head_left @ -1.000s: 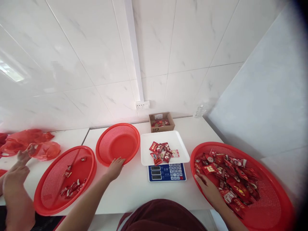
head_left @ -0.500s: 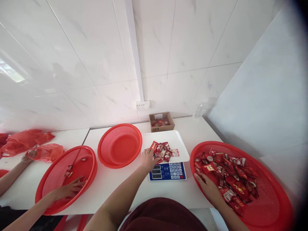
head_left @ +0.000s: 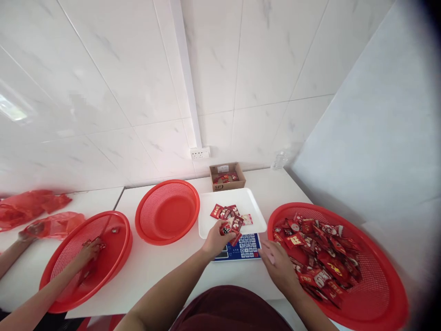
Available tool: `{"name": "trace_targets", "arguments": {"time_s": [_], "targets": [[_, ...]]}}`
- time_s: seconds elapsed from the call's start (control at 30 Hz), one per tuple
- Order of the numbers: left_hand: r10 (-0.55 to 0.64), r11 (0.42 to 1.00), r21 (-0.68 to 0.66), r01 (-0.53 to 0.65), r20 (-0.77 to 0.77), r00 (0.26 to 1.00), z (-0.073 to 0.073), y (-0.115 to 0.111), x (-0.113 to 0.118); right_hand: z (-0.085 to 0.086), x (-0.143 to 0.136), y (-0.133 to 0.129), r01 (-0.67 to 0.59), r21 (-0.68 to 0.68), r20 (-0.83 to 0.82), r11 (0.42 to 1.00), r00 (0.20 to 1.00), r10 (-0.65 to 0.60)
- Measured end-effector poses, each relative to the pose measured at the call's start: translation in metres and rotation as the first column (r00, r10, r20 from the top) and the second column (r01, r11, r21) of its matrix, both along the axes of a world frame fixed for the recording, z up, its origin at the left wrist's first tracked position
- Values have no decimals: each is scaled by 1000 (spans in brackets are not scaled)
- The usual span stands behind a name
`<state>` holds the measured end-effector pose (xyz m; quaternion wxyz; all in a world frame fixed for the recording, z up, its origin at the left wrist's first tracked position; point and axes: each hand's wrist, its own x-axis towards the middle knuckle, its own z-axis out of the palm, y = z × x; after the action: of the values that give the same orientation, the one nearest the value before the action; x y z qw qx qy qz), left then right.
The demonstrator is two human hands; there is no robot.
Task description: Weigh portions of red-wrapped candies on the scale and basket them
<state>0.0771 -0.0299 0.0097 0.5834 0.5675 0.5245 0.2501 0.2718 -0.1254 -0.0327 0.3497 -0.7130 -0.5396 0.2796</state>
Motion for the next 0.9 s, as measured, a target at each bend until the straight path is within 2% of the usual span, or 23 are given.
{"name": "trace_targets", "arguments": {"time_s": [0.07,0.13,0.23,0.33,0.5,0.7,0.8,0.9], "targets": [[0,995,-96,21,211,977,5,-18,7,17,-21,9,-145,-73,-210,987,969,126],[18,982,-185,40,304,952,8,-31,11,28,-37,16,-250,-111,-331,962,922,202],[43,957,-285,43,291,956,10,-40,6,34,-48,20,-330,-149,-376,932,891,255],[27,947,-316,63,274,961,9,-41,-6,33,-52,18,-399,-140,-409,906,857,314],[125,930,-367,11,344,931,5,-42,-16,34,-57,16,-417,-154,-393,896,858,331],[163,955,-286,-77,290,943,3,-43,-11,33,-60,17,-406,-145,-359,902,871,334],[133,957,-286,-48,288,948,3,-42,-12,34,-58,16,-401,-140,-371,905,869,328],[37,951,-305,49,270,962,2,-41,-15,37,-57,15,-407,-135,-382,904,863,331]]}}
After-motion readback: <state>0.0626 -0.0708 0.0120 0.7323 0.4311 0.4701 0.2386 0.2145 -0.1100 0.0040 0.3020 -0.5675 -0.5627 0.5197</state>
